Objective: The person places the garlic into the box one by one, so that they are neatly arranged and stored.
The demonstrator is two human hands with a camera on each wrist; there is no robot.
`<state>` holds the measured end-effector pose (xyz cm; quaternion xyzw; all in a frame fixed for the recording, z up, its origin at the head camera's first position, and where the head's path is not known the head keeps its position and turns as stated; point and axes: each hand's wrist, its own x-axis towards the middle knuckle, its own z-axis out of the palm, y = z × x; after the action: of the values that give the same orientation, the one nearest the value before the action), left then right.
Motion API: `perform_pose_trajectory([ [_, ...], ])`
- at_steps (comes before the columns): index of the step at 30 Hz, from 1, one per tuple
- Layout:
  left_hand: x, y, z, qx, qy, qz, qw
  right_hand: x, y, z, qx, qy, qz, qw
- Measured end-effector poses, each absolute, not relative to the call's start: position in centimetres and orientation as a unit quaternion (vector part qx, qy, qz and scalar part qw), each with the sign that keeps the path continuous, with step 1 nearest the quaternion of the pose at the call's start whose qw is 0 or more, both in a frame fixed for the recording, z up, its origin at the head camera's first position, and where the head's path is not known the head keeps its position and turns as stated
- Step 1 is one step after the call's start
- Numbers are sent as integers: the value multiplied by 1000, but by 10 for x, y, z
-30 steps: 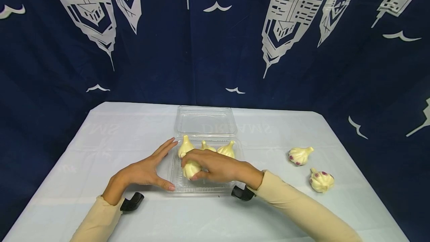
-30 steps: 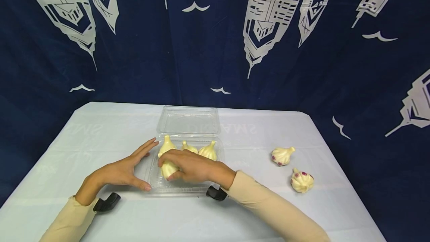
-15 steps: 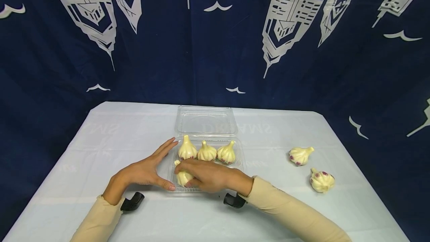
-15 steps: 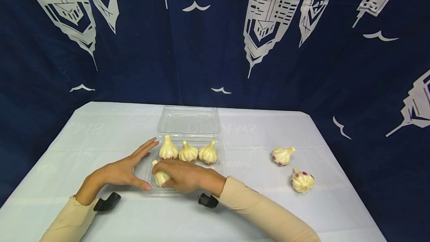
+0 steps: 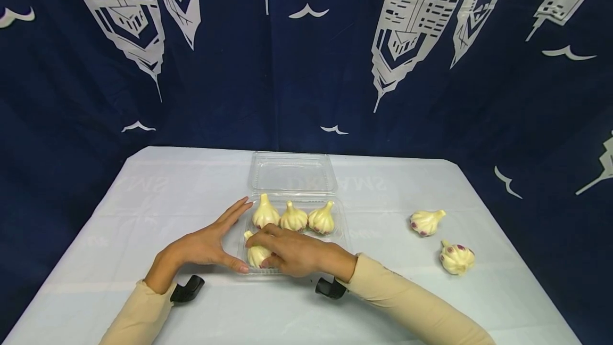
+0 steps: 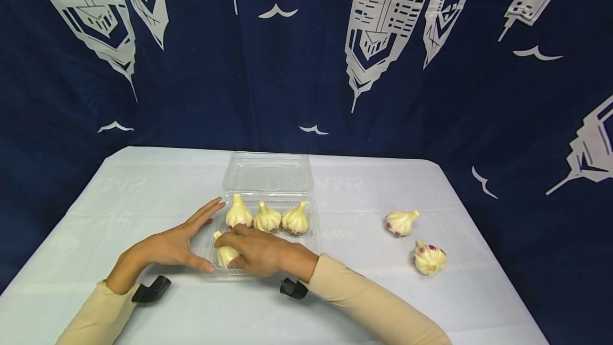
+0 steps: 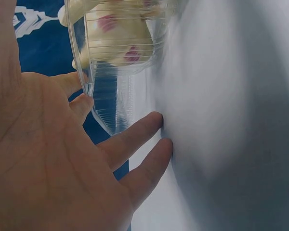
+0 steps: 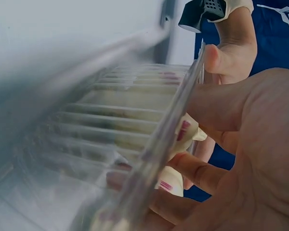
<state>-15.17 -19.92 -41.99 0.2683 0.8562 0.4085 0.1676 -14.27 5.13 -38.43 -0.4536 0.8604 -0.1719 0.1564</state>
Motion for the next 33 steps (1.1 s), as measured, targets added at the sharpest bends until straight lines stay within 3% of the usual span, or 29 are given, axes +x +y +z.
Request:
perform_pose_trajectory([
  [33, -153, -199, -421, 276, 855, 408, 165, -149, 59, -381, -406, 878, -213, 138],
])
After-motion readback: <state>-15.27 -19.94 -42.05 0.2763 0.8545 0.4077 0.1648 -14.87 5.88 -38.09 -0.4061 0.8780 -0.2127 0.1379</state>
